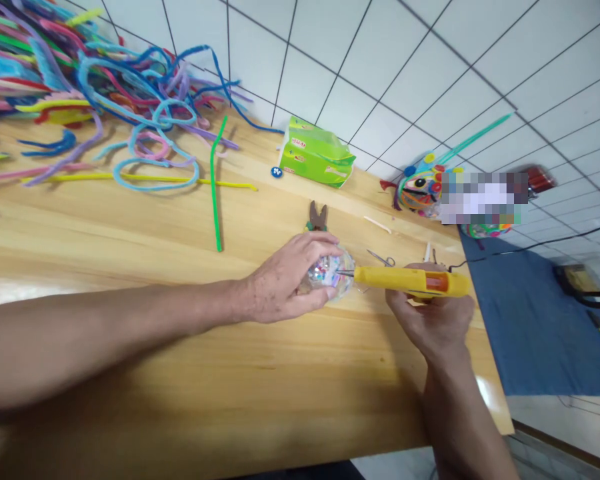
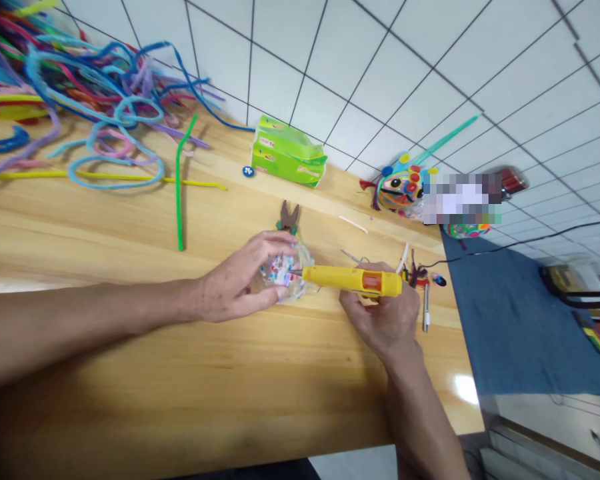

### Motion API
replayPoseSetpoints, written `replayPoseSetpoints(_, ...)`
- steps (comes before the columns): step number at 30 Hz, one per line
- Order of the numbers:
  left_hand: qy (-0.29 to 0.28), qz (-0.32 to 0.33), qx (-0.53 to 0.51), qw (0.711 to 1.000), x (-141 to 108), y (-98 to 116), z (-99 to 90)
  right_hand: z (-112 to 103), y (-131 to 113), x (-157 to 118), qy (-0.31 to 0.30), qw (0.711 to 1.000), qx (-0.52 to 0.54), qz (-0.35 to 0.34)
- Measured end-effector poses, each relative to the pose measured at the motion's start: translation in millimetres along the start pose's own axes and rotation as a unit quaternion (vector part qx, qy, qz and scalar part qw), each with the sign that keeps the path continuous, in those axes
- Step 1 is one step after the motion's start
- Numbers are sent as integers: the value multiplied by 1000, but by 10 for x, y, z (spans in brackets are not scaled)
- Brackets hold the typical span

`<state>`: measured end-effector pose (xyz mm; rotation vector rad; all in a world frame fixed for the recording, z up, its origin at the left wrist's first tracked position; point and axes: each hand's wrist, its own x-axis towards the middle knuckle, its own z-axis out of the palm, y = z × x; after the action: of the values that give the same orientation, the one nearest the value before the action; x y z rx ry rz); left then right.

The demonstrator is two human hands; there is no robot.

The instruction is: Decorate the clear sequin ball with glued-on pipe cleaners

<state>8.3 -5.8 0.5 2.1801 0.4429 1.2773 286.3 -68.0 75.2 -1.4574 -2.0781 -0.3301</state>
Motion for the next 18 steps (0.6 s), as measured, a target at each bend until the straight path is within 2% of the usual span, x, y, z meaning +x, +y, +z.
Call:
replayPoseSetpoints(5,-1,6,5,1000,-4,5,4,2,14,-9,6,1000,10,9)
replayPoseSetpoints(11,-6,-3,-6,1000,0,13,-3,-15,-5,23,-1,1000,10,-29)
replayPoseSetpoints(18,-5,-7,-12,1000,-2,16,-3,-27,-30,36,-14,999,17,-29)
